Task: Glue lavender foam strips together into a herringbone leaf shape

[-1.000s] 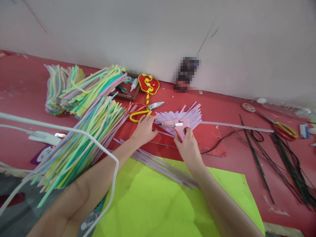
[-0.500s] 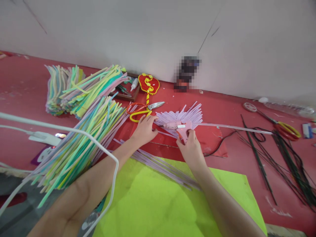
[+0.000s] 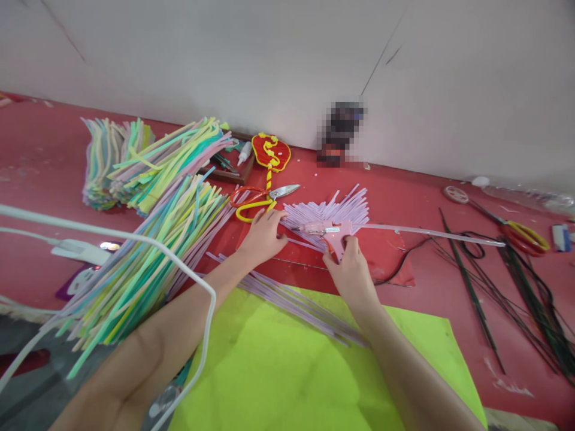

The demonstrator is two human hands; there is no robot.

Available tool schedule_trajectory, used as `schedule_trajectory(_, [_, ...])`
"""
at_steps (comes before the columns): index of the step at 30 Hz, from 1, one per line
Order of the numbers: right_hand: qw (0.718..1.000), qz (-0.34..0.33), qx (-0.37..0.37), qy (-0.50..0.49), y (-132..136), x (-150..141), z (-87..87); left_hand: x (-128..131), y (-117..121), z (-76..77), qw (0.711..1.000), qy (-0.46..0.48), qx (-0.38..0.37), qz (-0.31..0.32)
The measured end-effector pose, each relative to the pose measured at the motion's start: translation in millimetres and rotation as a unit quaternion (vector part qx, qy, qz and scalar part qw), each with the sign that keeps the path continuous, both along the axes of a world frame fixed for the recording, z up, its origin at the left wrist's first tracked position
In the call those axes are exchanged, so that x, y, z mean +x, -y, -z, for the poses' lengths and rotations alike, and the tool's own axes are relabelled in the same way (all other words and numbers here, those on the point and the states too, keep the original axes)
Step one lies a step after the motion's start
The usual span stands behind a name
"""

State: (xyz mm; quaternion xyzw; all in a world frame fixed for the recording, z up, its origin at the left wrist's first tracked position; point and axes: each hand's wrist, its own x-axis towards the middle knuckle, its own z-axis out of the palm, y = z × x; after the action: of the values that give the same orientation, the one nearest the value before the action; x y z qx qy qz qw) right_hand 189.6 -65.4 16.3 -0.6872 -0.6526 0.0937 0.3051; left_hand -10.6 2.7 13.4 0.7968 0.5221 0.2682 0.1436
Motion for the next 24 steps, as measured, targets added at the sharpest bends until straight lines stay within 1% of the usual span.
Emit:
schedule_trajectory(7, [1.000, 0.000, 0.001, 0.010, -1.3, -1.1, 1.0, 1.0, 0.1, -1.7, 1.000, 0.000, -0.003, 0.000])
schedule_trajectory(14, [1.000, -0.005, -0.009, 0.014, -0.7, 0.5, 2.2, 0.4, -0.8, 0.4, 1.000, -0.005, 0.005, 0.001])
schedule_trajectory(19, [1.000, -0.003, -0.003, 0.013, 0.8, 1.1, 0.2, -0.9, 0.2, -0.5, 1.000, -0.009, 0.013, 0.016])
schedule_trajectory(24, [0.999, 0.004, -0.027, 0.020, 2.5, 1.6, -3.5, -0.9, 2.1, -3.2, 0.999, -0.014, 0.008, 0.031])
